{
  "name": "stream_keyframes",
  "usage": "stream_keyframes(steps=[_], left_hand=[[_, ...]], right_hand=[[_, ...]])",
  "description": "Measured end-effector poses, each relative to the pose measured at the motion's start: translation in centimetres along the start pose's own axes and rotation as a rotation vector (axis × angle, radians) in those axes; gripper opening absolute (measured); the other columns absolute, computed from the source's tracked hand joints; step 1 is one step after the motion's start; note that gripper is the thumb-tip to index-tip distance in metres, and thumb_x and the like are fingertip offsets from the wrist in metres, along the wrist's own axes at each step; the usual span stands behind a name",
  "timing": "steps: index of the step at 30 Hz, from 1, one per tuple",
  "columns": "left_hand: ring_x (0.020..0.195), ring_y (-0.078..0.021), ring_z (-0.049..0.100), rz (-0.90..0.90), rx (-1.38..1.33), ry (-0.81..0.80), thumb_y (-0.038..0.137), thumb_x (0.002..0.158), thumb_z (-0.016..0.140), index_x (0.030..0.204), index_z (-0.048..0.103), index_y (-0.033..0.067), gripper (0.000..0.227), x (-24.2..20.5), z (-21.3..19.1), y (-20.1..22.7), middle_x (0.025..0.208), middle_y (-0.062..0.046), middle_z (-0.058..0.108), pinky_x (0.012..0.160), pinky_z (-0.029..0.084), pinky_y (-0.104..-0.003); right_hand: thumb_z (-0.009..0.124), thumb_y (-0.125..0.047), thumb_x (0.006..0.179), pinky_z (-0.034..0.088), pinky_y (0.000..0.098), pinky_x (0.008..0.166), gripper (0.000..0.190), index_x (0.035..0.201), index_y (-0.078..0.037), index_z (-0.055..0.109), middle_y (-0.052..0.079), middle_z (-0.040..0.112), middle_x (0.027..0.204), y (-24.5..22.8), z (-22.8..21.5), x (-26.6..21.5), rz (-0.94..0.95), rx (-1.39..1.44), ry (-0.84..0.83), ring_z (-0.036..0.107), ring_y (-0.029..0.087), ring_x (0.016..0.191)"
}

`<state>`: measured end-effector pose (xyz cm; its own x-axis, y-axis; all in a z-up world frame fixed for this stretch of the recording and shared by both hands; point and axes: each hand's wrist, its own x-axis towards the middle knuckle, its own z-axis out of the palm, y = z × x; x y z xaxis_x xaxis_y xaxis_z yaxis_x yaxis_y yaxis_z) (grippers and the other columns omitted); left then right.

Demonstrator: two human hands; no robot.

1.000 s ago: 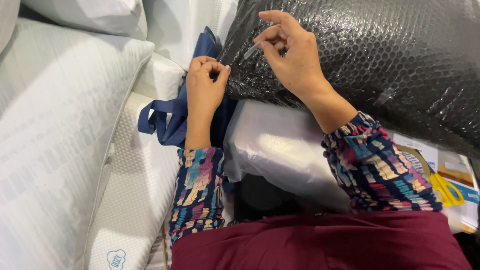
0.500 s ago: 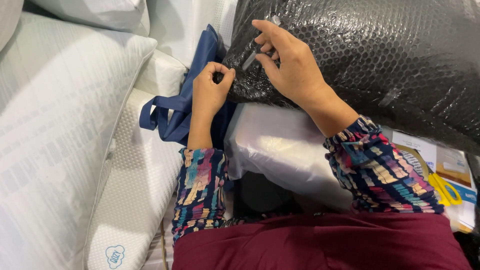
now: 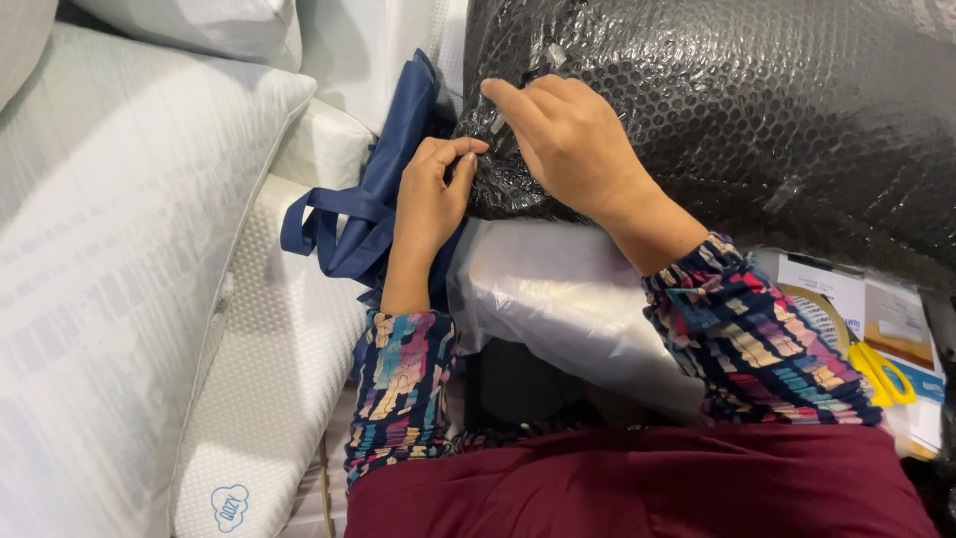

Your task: Applying small strips of tape to secure black bubble wrap around a large cushion or pillow.

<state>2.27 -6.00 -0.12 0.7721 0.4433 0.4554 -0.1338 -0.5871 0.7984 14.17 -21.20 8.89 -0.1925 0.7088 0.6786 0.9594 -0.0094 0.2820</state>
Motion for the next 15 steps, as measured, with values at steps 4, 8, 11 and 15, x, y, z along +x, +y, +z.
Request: stream_keyframes(steps=[4,8,11,15], left_hand=[[0.092,-0.0159,0.068,0.046,0.001,0.038,0.013,0.1,0.062,0.115,0.075,0.0161,0.021,-0.1,0.3,-0.4,0.104,-0.005,0.069,0.076,0.051,-0.028],[0.1,-0.0196,0.071,0.037,-0.019,0.079,0.013,0.096,0.065,0.114,0.074,0.0128,0.02,0.0,0.5,-0.8,0.108,-0.006,0.073,0.087,0.055,-0.031],[0.099,-0.021,0.072,0.022,0.009,0.088,0.014,0.095,0.068,0.114,0.073,0.0094,0.021,0.1,0.9,-1.8,0.109,-0.008,0.074,0.087,0.056,-0.032],[0.104,-0.0372,0.072,-0.069,0.03,0.122,0.01,0.095,0.072,0.112,0.074,0.0103,0.017,-0.1,0.3,0.5,0.099,-0.015,0.073,0.083,0.062,-0.046]], right_hand=[[0.06,0.013,0.095,0.049,0.0331,0.065,0.034,0.126,0.0,0.065,0.005,0.064,0.086,-0.8,0.2,0.2,-0.034,-0.116,-0.04,0.061,0.021,0.077],[0.062,0.004,0.103,0.05,0.0303,0.068,0.02,0.121,-0.002,0.067,0.001,0.063,0.081,-1.2,1.0,0.1,-0.133,-0.187,-0.021,0.06,0.018,0.077],[0.063,0.004,0.102,0.05,0.0309,0.069,0.022,0.123,-0.002,0.067,0.001,0.065,0.082,-1.3,1.5,-0.3,-0.144,-0.166,-0.046,0.059,0.018,0.077],[0.061,-0.002,0.096,0.052,0.0241,0.072,0.042,0.137,-0.01,0.067,0.001,0.067,0.075,-0.4,3.8,-1.7,-0.166,-0.194,0.014,0.067,0.015,0.083]])
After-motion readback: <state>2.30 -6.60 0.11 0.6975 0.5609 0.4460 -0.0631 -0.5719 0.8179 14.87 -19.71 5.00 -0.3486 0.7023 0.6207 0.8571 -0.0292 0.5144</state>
